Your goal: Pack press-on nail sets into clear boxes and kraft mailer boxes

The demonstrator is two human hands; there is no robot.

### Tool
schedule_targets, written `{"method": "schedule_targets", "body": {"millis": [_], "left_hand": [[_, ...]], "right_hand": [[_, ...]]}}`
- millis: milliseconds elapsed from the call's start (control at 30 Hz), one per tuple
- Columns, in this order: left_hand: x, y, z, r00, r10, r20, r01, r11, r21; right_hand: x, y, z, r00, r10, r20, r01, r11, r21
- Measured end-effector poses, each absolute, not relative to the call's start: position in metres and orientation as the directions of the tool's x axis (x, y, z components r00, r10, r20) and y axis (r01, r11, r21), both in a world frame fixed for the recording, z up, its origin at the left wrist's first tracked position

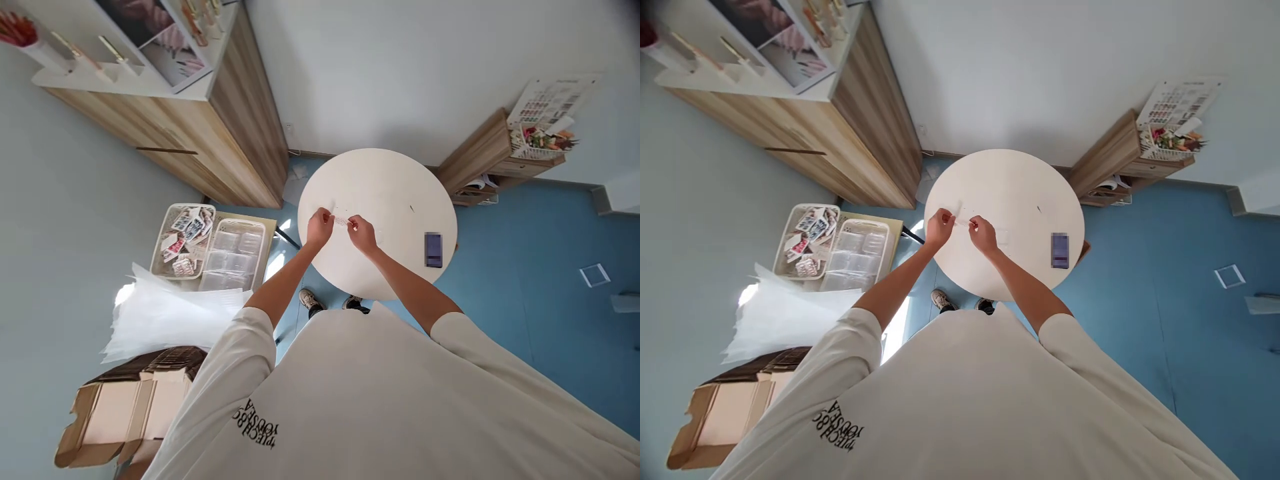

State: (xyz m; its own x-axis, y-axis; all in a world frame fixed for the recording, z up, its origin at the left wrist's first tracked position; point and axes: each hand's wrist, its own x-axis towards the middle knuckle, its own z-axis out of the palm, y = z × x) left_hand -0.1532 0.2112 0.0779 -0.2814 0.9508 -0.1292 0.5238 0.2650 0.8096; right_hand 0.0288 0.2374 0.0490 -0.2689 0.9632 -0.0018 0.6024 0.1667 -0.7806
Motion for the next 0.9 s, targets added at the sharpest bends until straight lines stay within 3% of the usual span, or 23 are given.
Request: {"method": "schedule_targets", "body": {"millis": [167, 267, 367, 467, 567, 667, 900], "left_hand": [[-0.067, 0.226, 0.060, -0.175, 0.860, -0.480, 0.229, 0.510, 0.829], [-0.032, 0.231, 0.047, -0.179, 0.812, -0.556, 0.147, 0.581, 0.801], [-0.013, 0.232, 0.034, -0.196, 0.793, -0.576, 0.188, 0.607, 0.772], [-0.006, 0.230, 0.024, -0.185, 0.810, -0.556, 0.347, 0.583, 0.734], [-0.006, 0.228, 0.014, -0.117, 0.819, -0.562, 0.473, 0.543, 0.694], [-0.008, 0.226, 0.005, -0.054, 0.813, -0.579, 0.523, 0.517, 0.677], [-0.004, 0.219, -0.019, -0.072, 0.805, -0.589, 0.543, 0.527, 0.653]], "right_hand": [[0.108, 0.239, 0.042, -0.299, 0.954, 0.016, 0.706, 0.232, -0.669], [0.142, 0.234, 0.036, -0.373, 0.928, -0.008, 0.709, 0.279, -0.648], [0.168, 0.227, 0.027, -0.421, 0.907, -0.026, 0.679, 0.296, -0.672], [0.187, 0.224, 0.015, -0.303, 0.950, -0.072, 0.661, 0.155, -0.734], [0.200, 0.226, 0.001, -0.149, 0.960, -0.238, 0.619, -0.097, -0.779], [0.205, 0.228, -0.010, -0.131, 0.904, -0.408, 0.570, -0.268, -0.776], [0.203, 0.223, -0.026, -0.103, 0.792, -0.601, 0.513, -0.475, -0.715]]}}
